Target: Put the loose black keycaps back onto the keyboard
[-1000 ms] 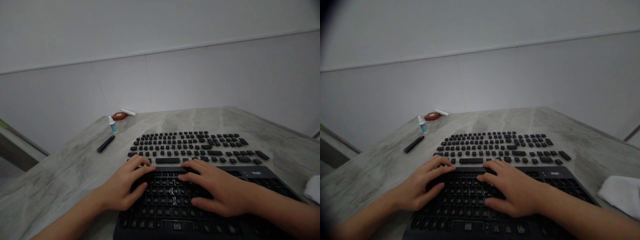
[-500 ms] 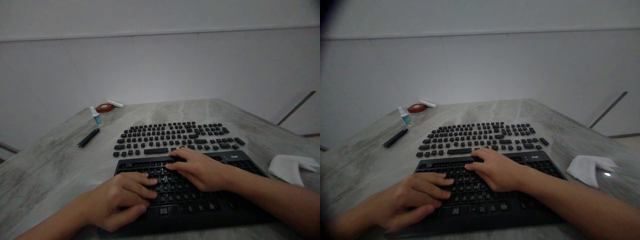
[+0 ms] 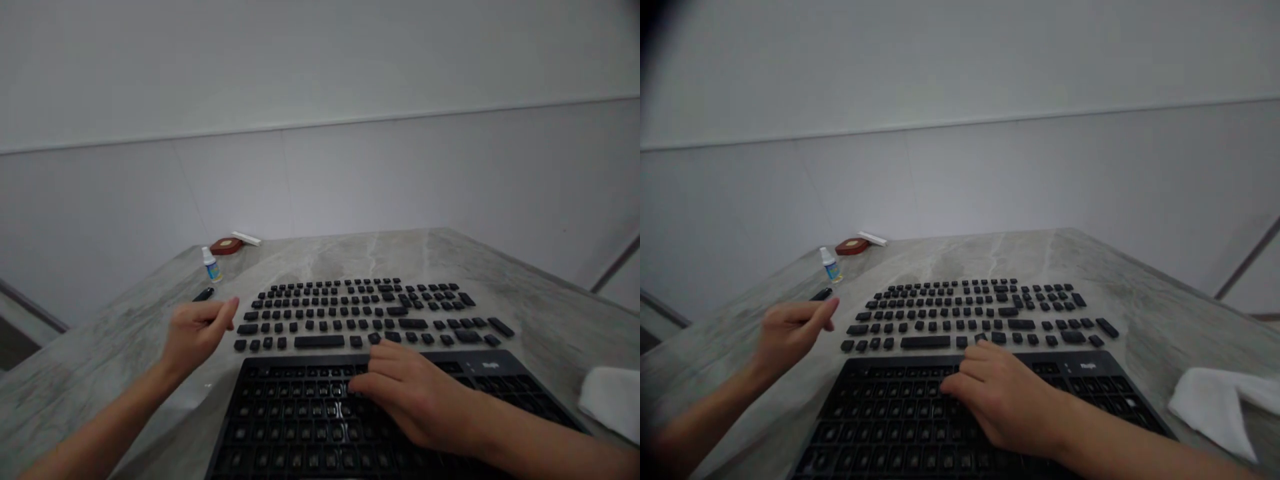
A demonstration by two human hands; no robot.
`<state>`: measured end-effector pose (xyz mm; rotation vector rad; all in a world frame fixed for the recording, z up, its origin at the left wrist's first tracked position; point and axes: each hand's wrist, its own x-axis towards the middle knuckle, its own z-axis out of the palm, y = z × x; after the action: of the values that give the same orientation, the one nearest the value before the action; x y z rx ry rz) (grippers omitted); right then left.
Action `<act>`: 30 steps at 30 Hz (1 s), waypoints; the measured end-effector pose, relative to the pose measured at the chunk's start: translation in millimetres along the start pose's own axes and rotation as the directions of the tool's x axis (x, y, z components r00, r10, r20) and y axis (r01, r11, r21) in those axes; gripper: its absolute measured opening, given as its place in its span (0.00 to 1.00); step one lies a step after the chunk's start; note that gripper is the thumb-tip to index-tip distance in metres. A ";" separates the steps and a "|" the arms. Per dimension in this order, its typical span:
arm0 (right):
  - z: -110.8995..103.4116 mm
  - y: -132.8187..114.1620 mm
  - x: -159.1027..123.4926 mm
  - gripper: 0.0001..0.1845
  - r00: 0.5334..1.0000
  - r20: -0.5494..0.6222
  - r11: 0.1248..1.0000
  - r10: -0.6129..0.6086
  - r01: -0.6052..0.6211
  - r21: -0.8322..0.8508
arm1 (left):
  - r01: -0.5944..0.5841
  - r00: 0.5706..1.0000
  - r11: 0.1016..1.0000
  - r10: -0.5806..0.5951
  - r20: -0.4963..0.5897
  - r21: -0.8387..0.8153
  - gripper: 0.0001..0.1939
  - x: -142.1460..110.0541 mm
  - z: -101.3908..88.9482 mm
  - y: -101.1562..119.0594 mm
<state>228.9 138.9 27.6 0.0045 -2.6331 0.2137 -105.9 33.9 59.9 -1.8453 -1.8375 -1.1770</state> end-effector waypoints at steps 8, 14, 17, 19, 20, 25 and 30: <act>3.6 0.2 -4.2 0.18 0.998 0.051 0.999 0.042 -0.041 -0.017 | 0.101 0.886 0.975 -0.179 0.427 0.199 0.18 102.2 36.5 -58.5; 0.8 -2.3 -1.4 0.18 0.999 0.043 0.999 0.032 -0.033 0.027 | 0.112 0.745 0.968 -0.230 0.627 0.223 0.11 115.1 68.5 -92.4; -0.8 -2.4 -0.7 0.19 0.999 0.044 0.996 0.008 -0.012 0.083 | 0.120 0.714 0.971 -0.231 0.661 0.209 0.11 106.1 75.2 -100.5; -1.4 -2.7 -0.1 0.20 0.998 0.054 0.995 0.014 -0.020 0.100 | 0.127 0.699 0.971 -0.233 0.676 0.202 0.12 101.2 78.9 -103.4; -1.6 -2.9 0.2 0.20 0.998 0.059 0.994 0.022 -0.028 0.103 | 0.132 0.693 0.971 -0.236 0.681 0.201 0.12 99.4 81.3 -104.2; -2.4 -4.1 1.6 0.19 0.998 0.054 0.994 0.015 -0.021 0.104 | 0.169 0.681 0.962 -0.270 0.681 0.213 0.12 93.9 95.9 -104.2; -2.9 -3.3 2.0 0.19 0.999 0.046 0.996 0.008 -0.012 0.091 | 0.212 0.682 0.957 -0.290 0.671 0.199 0.13 92.9 103.1 -101.7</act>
<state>228.7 136.1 31.6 0.0278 -2.6670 0.3406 -178.4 186.2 26.0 -2.2088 -2.5577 -0.4122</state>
